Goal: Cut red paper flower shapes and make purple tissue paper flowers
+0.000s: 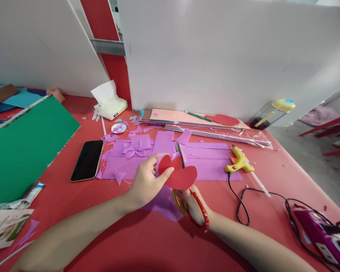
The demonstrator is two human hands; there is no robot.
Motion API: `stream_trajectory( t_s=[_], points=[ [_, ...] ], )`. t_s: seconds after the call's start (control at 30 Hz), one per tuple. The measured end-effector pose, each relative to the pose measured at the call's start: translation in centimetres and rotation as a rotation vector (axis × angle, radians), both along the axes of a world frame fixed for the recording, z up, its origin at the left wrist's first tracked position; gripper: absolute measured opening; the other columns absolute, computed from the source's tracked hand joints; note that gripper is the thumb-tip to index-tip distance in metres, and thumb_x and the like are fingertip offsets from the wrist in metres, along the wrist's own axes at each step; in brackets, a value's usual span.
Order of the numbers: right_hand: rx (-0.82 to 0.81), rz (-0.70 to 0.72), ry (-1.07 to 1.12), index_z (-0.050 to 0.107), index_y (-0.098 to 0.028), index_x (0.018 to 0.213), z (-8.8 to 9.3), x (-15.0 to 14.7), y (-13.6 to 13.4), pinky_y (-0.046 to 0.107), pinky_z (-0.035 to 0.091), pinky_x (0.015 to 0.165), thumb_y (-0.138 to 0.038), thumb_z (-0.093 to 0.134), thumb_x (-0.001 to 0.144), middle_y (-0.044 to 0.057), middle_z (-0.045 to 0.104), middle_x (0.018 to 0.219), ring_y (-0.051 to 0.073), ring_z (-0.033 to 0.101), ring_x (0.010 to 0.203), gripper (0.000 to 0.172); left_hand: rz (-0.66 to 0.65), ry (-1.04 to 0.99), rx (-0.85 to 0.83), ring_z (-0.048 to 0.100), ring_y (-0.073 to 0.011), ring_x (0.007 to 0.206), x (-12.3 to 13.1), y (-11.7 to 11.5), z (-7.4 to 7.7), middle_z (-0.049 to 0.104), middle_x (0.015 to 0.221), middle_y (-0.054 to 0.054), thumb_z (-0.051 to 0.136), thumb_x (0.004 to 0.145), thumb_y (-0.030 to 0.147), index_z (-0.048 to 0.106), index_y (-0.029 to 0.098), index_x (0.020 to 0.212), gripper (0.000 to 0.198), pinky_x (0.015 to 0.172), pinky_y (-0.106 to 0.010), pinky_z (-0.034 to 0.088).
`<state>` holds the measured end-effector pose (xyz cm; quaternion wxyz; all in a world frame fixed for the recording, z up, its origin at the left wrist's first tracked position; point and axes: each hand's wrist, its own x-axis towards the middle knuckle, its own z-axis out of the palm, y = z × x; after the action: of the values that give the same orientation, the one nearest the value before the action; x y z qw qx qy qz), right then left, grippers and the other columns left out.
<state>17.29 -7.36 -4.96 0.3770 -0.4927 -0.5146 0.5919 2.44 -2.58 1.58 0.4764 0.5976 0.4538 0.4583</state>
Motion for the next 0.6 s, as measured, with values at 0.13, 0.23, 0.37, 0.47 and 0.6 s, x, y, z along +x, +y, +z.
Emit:
stream_trajectory(
  t_s=[0.13,0.23,0.37,0.47,0.6],
  points=[
    [-0.101,0.015,0.153,0.033,-0.020,0.046,0.0,-0.4,0.1,0.022,0.021,0.034,-0.061,0.036,0.080,-0.005,0.033,0.035,0.006,0.030,0.031,0.053,-0.008,0.020,-0.007,0.065,-0.0167,0.078,-0.3,0.4,0.1,0.068,0.087,-0.003,0.060,0.074,0.028,0.057,0.018,0.098,0.026,0.068,-0.026,0.053],
    [-0.172,-0.012,0.306,0.036,-0.021,0.054,0.3,-0.6,0.5,0.022,0.025,0.033,-0.062,0.038,0.079,-0.007,0.033,0.034,0.007,0.029,0.029,0.048,-0.035,0.097,-0.007,0.065,-0.0167,0.076,-0.8,1.0,0.6,0.067,0.087,-0.004,0.060,0.074,0.028,0.057,0.017,0.099,0.028,0.066,-0.026,0.053],
    [-0.172,0.072,0.510,0.044,-0.019,0.059,0.3,-0.3,1.1,0.020,0.026,0.030,-0.068,0.033,0.078,-0.008,0.034,0.034,0.006,0.027,0.027,0.053,-0.085,0.215,0.001,0.062,-0.0146,0.070,-1.8,2.0,1.8,0.066,0.079,-0.002,0.060,0.073,0.026,0.057,0.016,0.099,0.028,0.060,-0.024,0.051],
    [-0.161,0.147,0.577,0.049,-0.017,0.067,-0.1,0.2,1.2,0.018,0.025,0.030,-0.070,0.031,0.078,-0.008,0.036,0.039,0.004,0.027,0.027,0.057,-0.107,0.309,0.010,0.060,-0.0139,0.067,-2.6,2.6,2.5,0.063,0.076,0.000,0.060,0.071,0.027,0.056,0.017,0.104,0.035,0.058,-0.024,0.050],
    [-0.167,0.185,0.575,0.050,-0.018,0.077,-0.3,0.5,1.1,0.018,0.025,0.033,-0.072,0.036,0.074,-0.005,0.043,0.054,0.004,0.031,0.035,0.056,-0.127,0.361,0.016,0.057,-0.0131,0.063,-3.4,2.9,2.9,0.060,0.072,0.001,0.060,0.071,0.028,0.056,0.019,0.106,0.036,0.054,-0.022,0.047]
  ],
)
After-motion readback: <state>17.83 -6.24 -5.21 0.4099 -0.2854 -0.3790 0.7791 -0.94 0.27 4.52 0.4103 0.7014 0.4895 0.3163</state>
